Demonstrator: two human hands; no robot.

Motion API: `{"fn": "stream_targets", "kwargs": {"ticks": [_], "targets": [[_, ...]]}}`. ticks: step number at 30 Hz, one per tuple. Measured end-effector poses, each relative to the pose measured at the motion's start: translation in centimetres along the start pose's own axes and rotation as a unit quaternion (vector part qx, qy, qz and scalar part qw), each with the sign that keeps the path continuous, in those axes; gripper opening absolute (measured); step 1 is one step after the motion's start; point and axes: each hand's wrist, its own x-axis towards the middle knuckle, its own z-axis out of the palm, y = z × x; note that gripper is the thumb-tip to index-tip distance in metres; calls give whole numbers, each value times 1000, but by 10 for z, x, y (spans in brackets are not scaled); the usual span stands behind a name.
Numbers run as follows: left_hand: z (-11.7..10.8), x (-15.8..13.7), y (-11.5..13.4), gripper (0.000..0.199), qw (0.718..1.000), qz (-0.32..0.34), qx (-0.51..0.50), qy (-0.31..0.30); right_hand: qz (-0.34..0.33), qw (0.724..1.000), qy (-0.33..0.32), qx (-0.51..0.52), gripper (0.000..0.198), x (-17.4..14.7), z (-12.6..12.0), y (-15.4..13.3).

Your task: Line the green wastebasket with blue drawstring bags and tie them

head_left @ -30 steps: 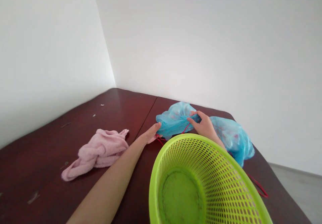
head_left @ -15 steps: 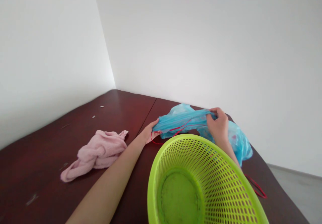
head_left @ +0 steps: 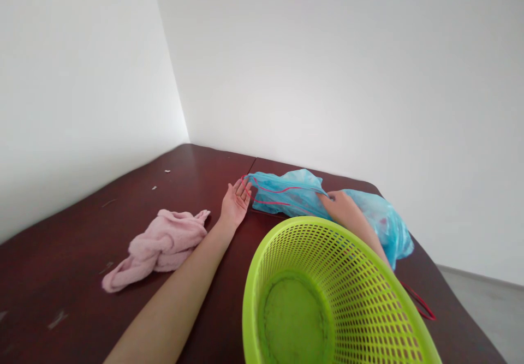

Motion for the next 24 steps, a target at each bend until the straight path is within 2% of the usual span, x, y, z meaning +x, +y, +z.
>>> {"fn": "stream_targets", "kwargs": {"ticks": [4, 6, 8, 10, 12, 14, 16, 17, 20, 22, 24], "targets": [[3, -4, -7, 43, 986, 136, 90, 44, -10, 998, 58, 37, 58, -2, -9, -13], [9, -9, -6, 47, 963, 223, 139, 65, -21, 994, 84, 60, 52, -5, -10, -21], [20, -16, 1, 51, 936, 292, 188, 49, -28, 991, 94, 89, 46, -9, -10, -29], [35, -26, 10, 53, 916, 323, 238, -11, -41, 987, 90, 128, 39, -12, -8, -37], [49, -40, 15, 56, 887, 324, 311, -108, -62, 978, 73, 183, 36, -14, -3, -44], [60, -54, 13, 70, 837, 301, 404, -213, -86, 966, 50, 237, 35, -15, 2, -50], [63, -64, 3, 75, 799, 261, 468, -272, -107, 959, 33, 260, 37, -16, 5, -54], [63, -66, -2, 65, 798, 240, 479, -277, -113, 959, 27, 260, 37, -16, 6, -55], [58, -61, -13, 22, 840, 184, 451, -239, -113, 966, 34, 231, 36, -15, 2, -51], [55, -48, -9, 20, 874, 154, 414, -204, -97, 974, 61, 197, 37, -14, -3, -44], [53, -34, 3, 29, 910, 122, 362, -158, -76, 979, 91, 163, 41, -12, -8, -35]]}}
